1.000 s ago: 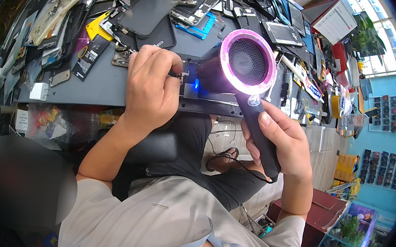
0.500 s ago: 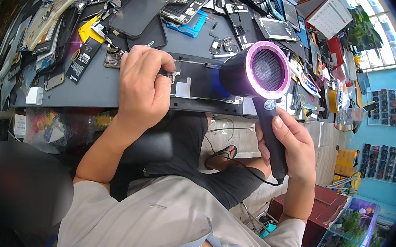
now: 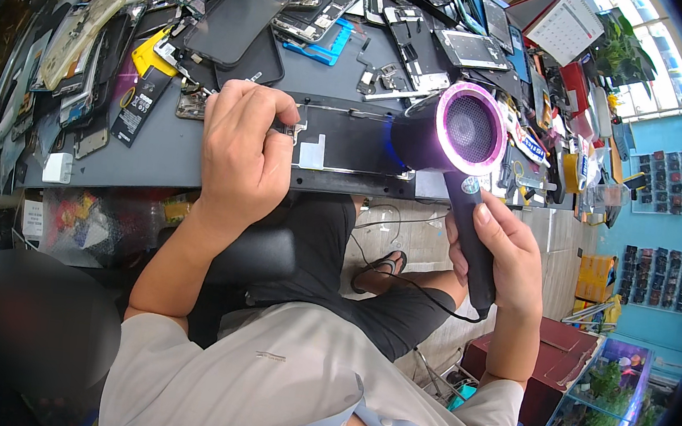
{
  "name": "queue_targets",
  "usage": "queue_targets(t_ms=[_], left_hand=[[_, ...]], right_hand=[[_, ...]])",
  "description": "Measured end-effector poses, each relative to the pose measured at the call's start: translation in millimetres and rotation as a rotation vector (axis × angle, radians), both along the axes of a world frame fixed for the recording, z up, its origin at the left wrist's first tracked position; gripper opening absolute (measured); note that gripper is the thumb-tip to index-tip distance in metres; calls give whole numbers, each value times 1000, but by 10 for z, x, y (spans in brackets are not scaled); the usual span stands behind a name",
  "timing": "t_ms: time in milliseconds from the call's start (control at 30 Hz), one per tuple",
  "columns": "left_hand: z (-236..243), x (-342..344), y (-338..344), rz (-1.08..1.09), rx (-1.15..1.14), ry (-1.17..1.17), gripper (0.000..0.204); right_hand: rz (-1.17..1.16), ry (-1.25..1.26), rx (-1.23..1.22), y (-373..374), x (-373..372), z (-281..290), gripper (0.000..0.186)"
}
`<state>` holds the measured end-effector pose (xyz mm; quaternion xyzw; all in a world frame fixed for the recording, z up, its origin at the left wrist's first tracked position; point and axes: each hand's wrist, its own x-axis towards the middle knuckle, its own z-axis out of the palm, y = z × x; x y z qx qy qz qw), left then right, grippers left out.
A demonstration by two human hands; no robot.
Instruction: The person uses a heat gun to apply heat to a disassembled mobile phone on a cluttered workbench. They then handle the phone and other components, moving them around the workspace.
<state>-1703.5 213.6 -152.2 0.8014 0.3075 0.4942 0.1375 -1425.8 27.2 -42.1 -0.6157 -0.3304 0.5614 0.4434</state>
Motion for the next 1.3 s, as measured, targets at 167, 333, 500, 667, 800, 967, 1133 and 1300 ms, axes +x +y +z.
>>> queue_targets(t_ms=[167,333,500,667,800,967,1133,1300], left_hand=[[0,-2,2,-1,1,2,24],[-1,-1,-2,4,6,3,24],[8,-2,-6,4,3,6,24],[10,-3,-6,8,-1,13,23],[10,-8,-8,2,0,16,24],[7,-2,-11,4,3,16,23],[8,0,-12,-3,-8,18,22],[10,-18,-46,2,-9,26,23]], right_hand=[[12,-17,1,-29,-9,23,49],[33,-2,6,-72,-14,20,49],[25,-31,-4,-114,-30,27,50],[21,-56,-12,-158,-22,21,50],[-2,-47,-10,-161,-27,20,51],[-1,-24,-7,-122,-19,29,51],[13,-4,3,-94,8,8,50],[1,-9,-4,-78,-20,6,52]])
